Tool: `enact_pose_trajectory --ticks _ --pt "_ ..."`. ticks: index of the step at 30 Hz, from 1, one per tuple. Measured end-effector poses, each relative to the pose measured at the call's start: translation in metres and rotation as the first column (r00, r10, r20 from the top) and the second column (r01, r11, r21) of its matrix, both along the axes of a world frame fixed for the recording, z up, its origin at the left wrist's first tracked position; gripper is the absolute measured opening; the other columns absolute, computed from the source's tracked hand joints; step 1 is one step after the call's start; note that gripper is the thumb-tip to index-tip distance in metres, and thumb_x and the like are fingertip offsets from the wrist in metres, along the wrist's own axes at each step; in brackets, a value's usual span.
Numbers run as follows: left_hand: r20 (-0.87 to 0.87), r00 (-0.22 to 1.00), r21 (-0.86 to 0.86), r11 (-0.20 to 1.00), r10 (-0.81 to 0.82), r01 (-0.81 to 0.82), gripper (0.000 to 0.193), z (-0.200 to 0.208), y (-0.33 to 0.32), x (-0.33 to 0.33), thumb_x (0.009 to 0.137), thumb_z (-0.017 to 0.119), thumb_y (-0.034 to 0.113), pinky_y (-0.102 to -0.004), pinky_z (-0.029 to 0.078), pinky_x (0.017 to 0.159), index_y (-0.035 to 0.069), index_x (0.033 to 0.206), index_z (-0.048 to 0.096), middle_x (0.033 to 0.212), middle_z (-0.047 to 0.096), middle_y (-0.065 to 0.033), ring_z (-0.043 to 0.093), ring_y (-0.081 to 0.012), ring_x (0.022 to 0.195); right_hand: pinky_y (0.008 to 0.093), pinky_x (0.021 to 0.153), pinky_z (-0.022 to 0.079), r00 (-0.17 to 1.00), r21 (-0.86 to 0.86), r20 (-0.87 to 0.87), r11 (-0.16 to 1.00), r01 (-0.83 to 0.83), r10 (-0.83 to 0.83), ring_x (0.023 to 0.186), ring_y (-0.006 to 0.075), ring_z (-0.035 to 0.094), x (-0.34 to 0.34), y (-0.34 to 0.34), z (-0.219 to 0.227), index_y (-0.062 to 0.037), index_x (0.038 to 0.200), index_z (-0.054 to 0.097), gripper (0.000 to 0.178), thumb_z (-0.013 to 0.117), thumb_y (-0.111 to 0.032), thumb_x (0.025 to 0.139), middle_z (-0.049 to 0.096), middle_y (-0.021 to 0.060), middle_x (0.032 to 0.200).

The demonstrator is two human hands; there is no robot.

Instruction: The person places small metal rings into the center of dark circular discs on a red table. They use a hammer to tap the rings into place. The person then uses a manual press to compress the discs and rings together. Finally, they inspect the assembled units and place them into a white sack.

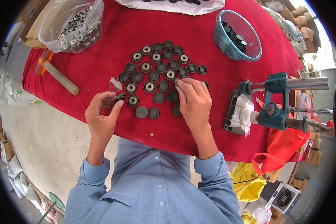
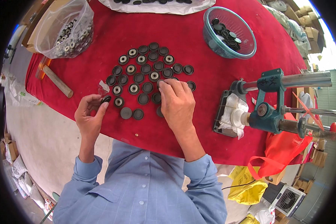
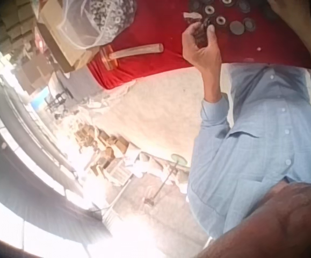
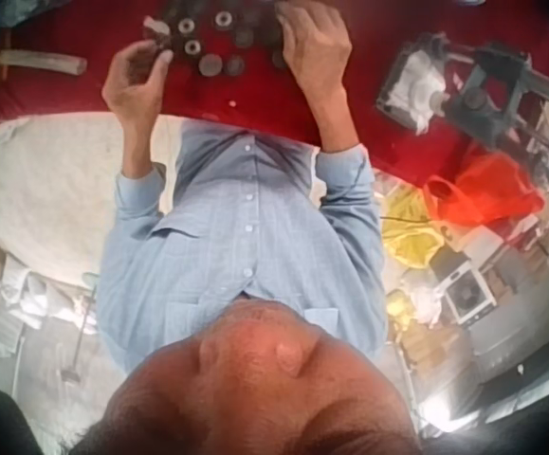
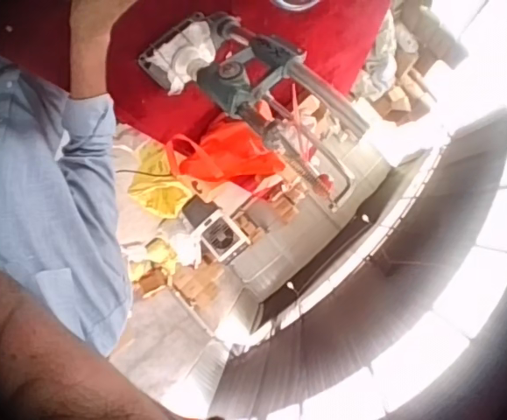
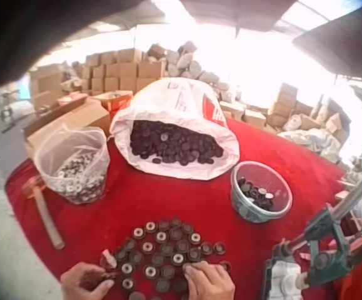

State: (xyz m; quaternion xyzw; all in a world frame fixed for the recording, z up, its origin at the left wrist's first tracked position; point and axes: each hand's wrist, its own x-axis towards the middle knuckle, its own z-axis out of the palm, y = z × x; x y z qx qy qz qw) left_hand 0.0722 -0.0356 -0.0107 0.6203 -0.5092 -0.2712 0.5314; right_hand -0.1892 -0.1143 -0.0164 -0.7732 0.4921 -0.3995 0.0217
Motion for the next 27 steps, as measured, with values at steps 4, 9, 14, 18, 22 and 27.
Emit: enact_pose_trajectory --ticks 4,9,14,18,22,27 --pt "0.259 0.966 -0.095 0.995 -0.002 0.027 0.028 -0.001 0.007 0.002 0.088 0.083 -0.006 -0.0238 0.053 0.065 0.002 0.114 0.078 0.095 0.073 -0.0069 0.071 -0.0108 0.081 0.0421 0.086 0.057 0.997 0.035 -0.07 0.999 -0.018 0.02 0.098 0.0277 0.069 -0.003 -0.002 0.004 -0.0065 0.104 0.076 0.018 0.078 -0.004 0.087 0.073 0.0052 0.105" --pt "0.329 0.944 -0.202 0.975 -0.016 0.087 0.026 0.0 0.002 -0.004 0.087 0.083 -0.008 -0.0259 0.054 0.063 0.002 0.111 0.081 0.098 0.072 -0.0077 0.071 -0.0131 0.082 0.0432 0.093 0.056 0.98 0.058 -0.189 0.997 -0.045 0.056 0.105 0.0292 0.068 -0.005 0.007 0.004 -0.0037 0.111 0.076 0.025 0.073 -0.002 0.086 0.073 0.0072 0.114" --pt "0.387 0.92 -0.189 0.97 -0.069 0.153 0.029 -0.008 0.003 -0.006 0.086 0.083 -0.01 -0.0266 0.06 0.073 0.002 0.112 0.081 0.109 0.071 -0.0098 0.073 -0.017 0.092 0.0451 0.098 0.055 0.964 0.056 -0.26 0.998 -0.04 0.053 0.114 0.0303 0.067 -0.007 0.024 0.002 -0.0006 0.121 0.075 0.036 0.07 0.0 0.085 0.071 0.0098 0.127" --pt "0.475 0.875 -0.194 0.959 -0.092 0.207 0.029 -0.016 0.0 -0.007 0.086 0.083 -0.009 -0.0297 0.061 0.073 0.005 0.112 0.082 0.113 0.071 -0.0119 0.074 -0.0215 0.096 0.0475 0.101 0.053 0.957 0.088 -0.289 0.996 -0.011 0.036 0.118 0.0302 0.067 -0.006 0.033 0.004 -0.0017 0.124 0.075 0.038 0.069 0.001 0.087 0.07 0.0094 0.132" --pt "0.557 0.824 -0.192 0.949 -0.105 0.251 0.033 -0.015 -0.003 -0.011 0.084 0.084 -0.006 -0.0342 0.062 0.074 0.006 0.115 0.081 0.115 0.073 -0.0126 0.072 -0.0278 0.098 0.0474 0.101 0.051 0.969 0.09 -0.247 0.996 -0.007 0.029 0.117 0.0297 0.067 -0.006 0.026 0.007 -0.0042 0.124 0.075 0.036 0.069 -0.001 0.088 0.071 0.0078 0.126" --pt "0.65 0.75 -0.2 0.926 -0.119 0.32 0.036 -0.01 -0.002 -0.011 0.079 0.085 -0.006 -0.0375 0.062 0.08 0.004 0.113 0.08 0.117 0.074 -0.0114 0.072 -0.0306 0.104 0.0449 0.095 0.049 0.991 0.083 -0.128 0.996 0.038 -0.027 0.105 0.027 0.066 -0.006 0.021 0.012 -0.0085 0.115 0.076 0.028 0.074 -0.004 0.087 0.07 0.0062 0.11"
